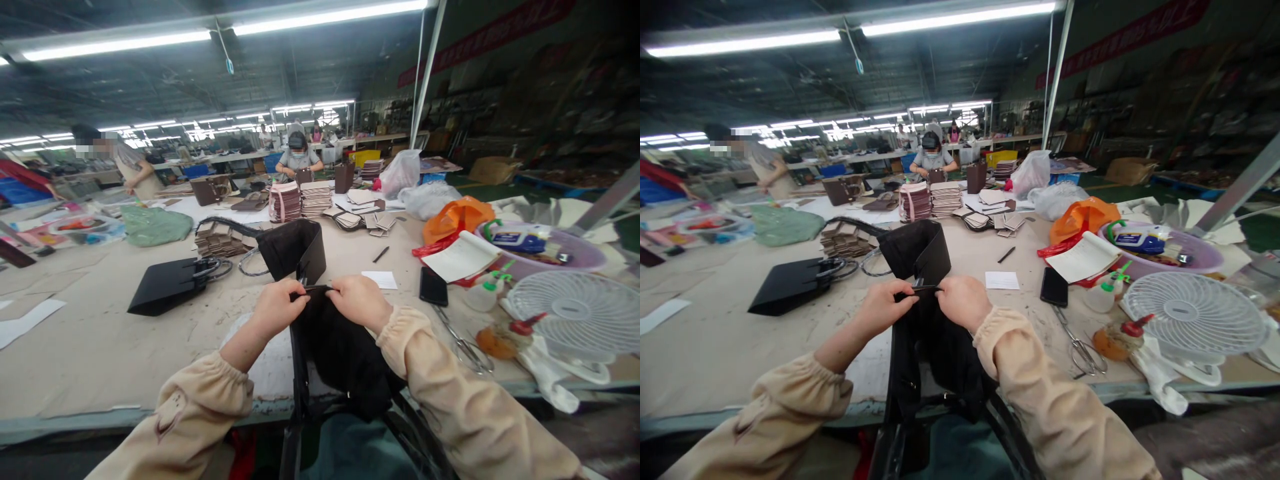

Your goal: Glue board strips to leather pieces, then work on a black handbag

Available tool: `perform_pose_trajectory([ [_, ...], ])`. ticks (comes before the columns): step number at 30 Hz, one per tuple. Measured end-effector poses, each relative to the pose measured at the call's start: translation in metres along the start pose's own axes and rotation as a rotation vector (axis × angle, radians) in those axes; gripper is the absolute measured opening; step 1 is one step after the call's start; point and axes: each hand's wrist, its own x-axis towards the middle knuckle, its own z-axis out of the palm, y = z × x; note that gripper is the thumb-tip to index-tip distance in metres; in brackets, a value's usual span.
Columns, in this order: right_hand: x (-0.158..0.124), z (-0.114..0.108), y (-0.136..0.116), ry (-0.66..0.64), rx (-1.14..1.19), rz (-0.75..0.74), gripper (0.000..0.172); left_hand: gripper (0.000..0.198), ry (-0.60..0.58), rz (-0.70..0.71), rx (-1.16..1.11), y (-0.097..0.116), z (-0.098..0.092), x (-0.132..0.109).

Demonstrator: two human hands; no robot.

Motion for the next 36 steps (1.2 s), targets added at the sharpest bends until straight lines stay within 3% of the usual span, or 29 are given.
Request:
perform_pose_trajectory([
  [4, -0.001, -0.002, -0.001, -0.02, 0.005, 0.013, 0.032, 0.017, -0.03, 0.028, -0.041, 0.003, -0.003, -0.001],
  [20, 0.0, -0.002, -0.005, -0.019, 0.02, 0.016, 0.035, 0.022, 0.05, -0.062, 0.082, 0.002, 0.003, 0.0],
  [29, 0.009, -0.005, -0.007, 0.001, 0.1, -0.13, 0.026, 0.022, 0.059, -0.085, 0.094, 0.004, 0.003, 0.0],
  [36, 0.015, -0.003, -0.009, -0.007, 0.105, -0.14, 0.026, 0.022, 0.061, -0.09, 0.12, 0.003, 0.004, -0.001],
])
